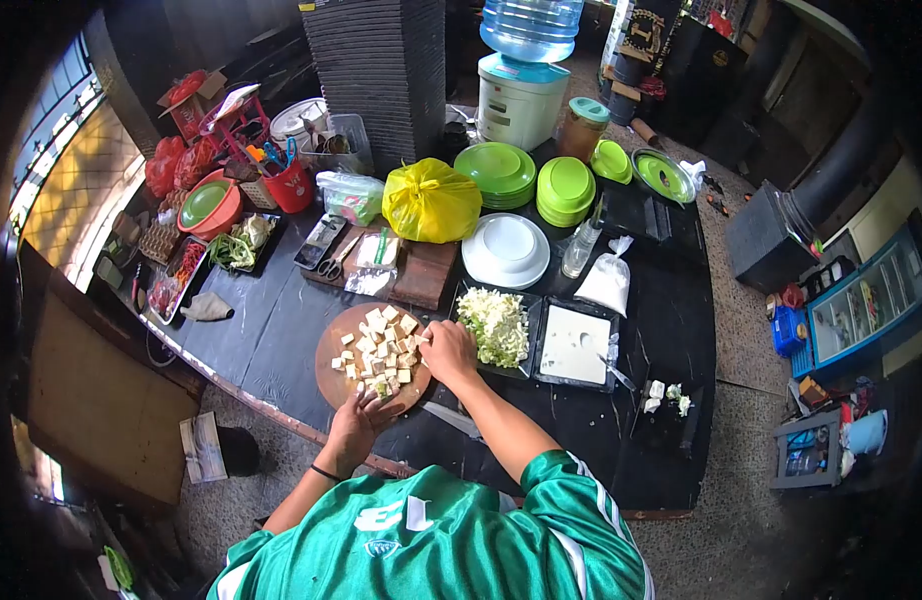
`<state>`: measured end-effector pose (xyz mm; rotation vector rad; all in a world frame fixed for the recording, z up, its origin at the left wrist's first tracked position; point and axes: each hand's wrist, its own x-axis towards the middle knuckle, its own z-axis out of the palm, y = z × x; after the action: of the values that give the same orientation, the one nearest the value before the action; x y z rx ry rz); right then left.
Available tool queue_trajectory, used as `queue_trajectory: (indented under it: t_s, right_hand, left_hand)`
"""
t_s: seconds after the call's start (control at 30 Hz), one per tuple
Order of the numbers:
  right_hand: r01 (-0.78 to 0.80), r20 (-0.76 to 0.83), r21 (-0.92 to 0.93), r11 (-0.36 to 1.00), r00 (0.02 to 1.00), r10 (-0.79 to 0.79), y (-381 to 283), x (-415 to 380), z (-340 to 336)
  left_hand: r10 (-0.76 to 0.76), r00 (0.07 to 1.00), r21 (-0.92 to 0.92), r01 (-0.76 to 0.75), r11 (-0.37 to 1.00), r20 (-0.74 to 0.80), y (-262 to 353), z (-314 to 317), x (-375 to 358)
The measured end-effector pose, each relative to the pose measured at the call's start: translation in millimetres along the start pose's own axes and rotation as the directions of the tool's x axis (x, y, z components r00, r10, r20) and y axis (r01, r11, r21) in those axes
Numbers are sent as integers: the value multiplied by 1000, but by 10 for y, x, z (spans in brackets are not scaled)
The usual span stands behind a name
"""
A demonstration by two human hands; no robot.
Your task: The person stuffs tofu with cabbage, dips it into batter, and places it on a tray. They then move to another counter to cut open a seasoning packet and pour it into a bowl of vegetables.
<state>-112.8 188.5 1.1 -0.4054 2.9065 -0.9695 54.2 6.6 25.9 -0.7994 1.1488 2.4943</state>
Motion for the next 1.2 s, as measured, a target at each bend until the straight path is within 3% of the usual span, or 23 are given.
queue_trajectory:
  t_s: [0.03, 0.13, 0.17, 0.23, 0.37, 0.57, 0.9, 1.07, 1.1, 1.17, 1.2]
  right_hand:
    - [0, 3, -2, 1000, 1000, 0, 3, -15, -16]
    - [68, -143, 229, 971, 989, -36, -14, -99, -90]
    - [66, -140, 226, 972, 990, -35, -17, -158, -124]
    - [25, -106, 414, 910, 994, 21, -95, -322, -262]
    - [18, -114, 488, 872, 992, 44, -49, -693, -453]
    - [48, -243, 441, 896, 968, 68, 205, -1135, -709]
    - [-71, -398, 476, 877, 871, 287, 740, -1733, -1060]
    - [-268, -489, 306, 913, 779, 393, 1215, -1608, -1387]
    - [-238, -555, 126, 963, 787, 267, 1406, -1543, -1429]
    - [-292, -552, -41, 956, 804, 222, 1660, -1397, -1518]
    - [-289, -552, -40, 957, 805, 220, 1781, -1336, -1539]
  left_hand:
    - [-2, 1000, -3, 2, 1000, -1, -9, 7, -3]
    - [-6, 999, 34, 5, 999, 39, -22, 35, -9]
    - [-6, 1000, 19, 5, 1000, 31, -34, 64, -3]
    - [-11, 1000, 0, 11, 1000, 22, -58, 107, 24]
    - [-80, 995, 45, 78, 996, 56, -146, 210, 119]
    - [-197, 967, 162, 171, 972, 161, -292, 585, 239]
    - [-326, 903, 270, 251, 929, 279, -648, 1190, 340]
    - [-361, 884, 290, 277, 916, 298, -784, 1399, 356]
    - [-360, 883, 307, 267, 913, 303, -809, 1403, 366]
    - [-354, 883, 324, 252, 912, 308, -837, 1401, 381]
    - [-343, 888, 320, 243, 916, 307, -846, 1386, 382]
